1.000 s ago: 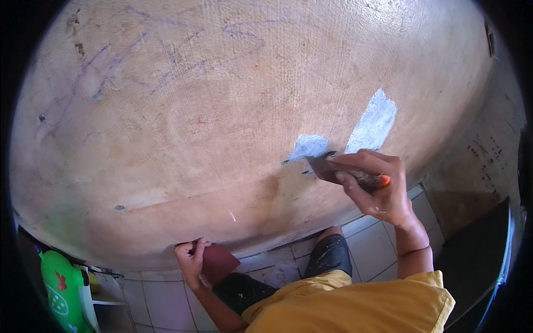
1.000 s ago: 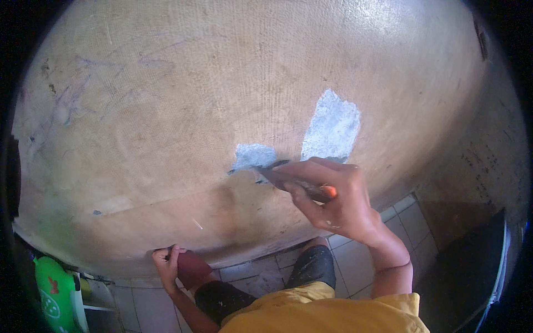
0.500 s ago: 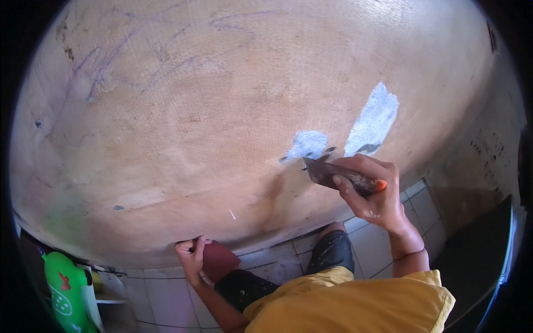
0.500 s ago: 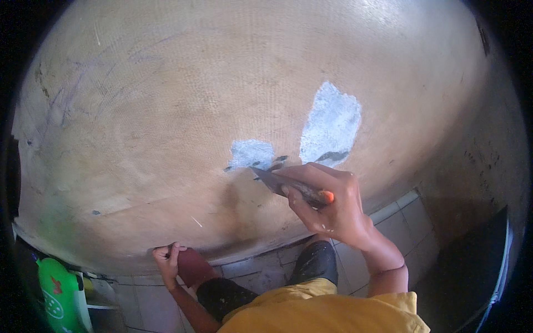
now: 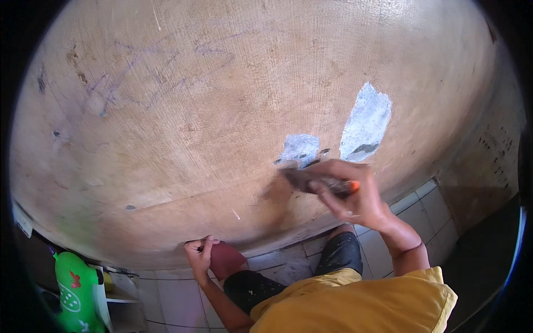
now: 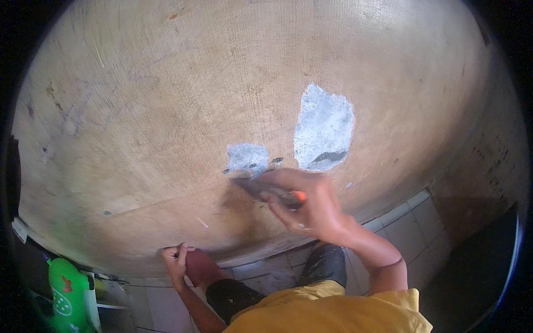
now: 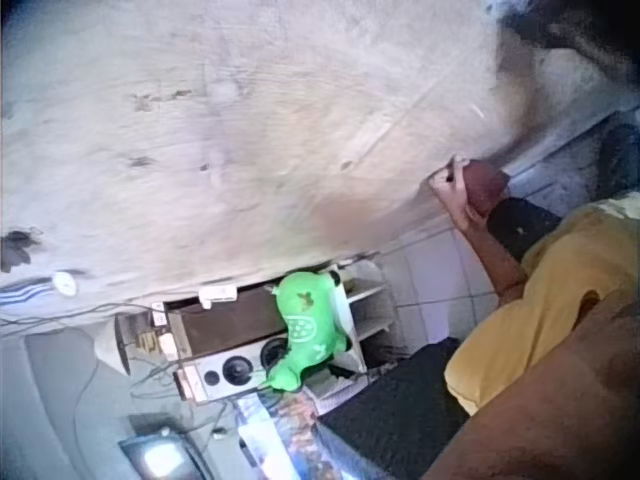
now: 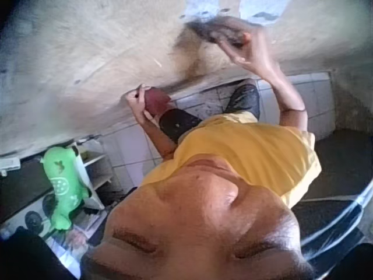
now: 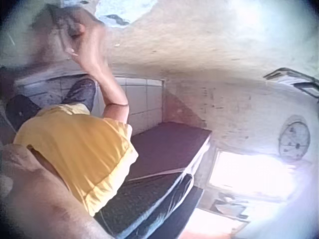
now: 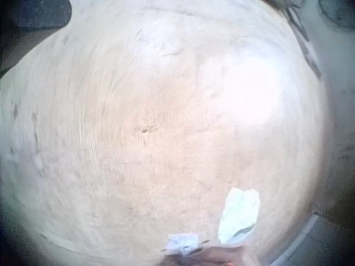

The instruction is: The person scrapes a patch on the wall with a putty knife and then sands the area by hand using a piece of sandpaper.

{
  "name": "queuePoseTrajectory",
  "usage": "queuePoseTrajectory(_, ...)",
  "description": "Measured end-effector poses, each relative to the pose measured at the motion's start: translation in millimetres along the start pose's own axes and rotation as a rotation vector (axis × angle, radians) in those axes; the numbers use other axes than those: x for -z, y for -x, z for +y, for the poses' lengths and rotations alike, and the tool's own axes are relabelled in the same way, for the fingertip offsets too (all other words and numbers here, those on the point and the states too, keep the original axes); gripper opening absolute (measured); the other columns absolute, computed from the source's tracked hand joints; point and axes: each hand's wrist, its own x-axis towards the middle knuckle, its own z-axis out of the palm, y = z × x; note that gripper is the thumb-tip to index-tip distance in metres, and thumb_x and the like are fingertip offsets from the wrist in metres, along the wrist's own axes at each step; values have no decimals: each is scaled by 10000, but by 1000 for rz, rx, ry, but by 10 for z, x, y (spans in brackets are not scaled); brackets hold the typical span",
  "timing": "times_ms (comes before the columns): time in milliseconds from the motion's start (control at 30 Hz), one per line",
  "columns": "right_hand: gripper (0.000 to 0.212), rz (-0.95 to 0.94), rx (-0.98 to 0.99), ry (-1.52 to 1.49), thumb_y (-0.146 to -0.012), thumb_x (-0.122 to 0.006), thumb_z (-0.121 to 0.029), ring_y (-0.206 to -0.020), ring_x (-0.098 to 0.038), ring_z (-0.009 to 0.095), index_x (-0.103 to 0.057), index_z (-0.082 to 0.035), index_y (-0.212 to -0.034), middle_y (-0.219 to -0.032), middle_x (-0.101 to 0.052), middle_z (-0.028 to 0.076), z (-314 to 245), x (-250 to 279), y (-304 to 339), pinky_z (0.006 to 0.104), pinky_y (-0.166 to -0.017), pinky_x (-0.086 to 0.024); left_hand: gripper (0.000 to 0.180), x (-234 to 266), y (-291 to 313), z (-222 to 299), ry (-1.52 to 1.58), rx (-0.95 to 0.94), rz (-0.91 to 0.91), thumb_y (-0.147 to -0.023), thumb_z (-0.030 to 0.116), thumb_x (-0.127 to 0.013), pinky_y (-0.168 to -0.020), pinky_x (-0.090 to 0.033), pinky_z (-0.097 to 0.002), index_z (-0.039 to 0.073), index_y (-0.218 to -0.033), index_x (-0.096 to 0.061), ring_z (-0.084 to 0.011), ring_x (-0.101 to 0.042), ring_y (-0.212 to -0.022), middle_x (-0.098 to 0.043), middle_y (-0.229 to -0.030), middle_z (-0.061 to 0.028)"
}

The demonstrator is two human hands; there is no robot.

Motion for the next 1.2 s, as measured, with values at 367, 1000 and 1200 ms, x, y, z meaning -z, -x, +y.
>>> queuePoseTrajectory(367, 160, -148, -453, -330, -798, -659, -86, -665, -512, 56, -617, 9, -919, -722, -608, 6, 621, -509, 995, 233, -606, -443, 306, -37, 26, -51, -126, -5, 20, -822, 185, -638, -527, -409, -243, -24, -598, -652, -77, -511, -502, -623, -554, -58)
queuePoseTrajectory(1000, 385, 264, -548, -1115, -905, -536, -169, -857, -619, 208, -451, 9, -1236, -1052, -584, 119, 862, 91, 1274, 376, -647, -559, 315, -517, 902, 264, -623, 92, -173, -680, 283, -756, -492, -410, -330, 50, -586, -566, -211, -516, -477, -507, -510, -81)
queuePoseTrajectory(1200, 580, 272, -559, -1402, -929, -435, -399, -1137, -492, 282, -304, -38, -1362, -1295, -430, 149, 696, 42, 1388, 414, -806, -524, 213, -659, 889, 459, -482, -28, -44, -694, 170, -752, -521, -386, -253, 33, -680, -590, -107, -441, -527, -468, -542, -12)
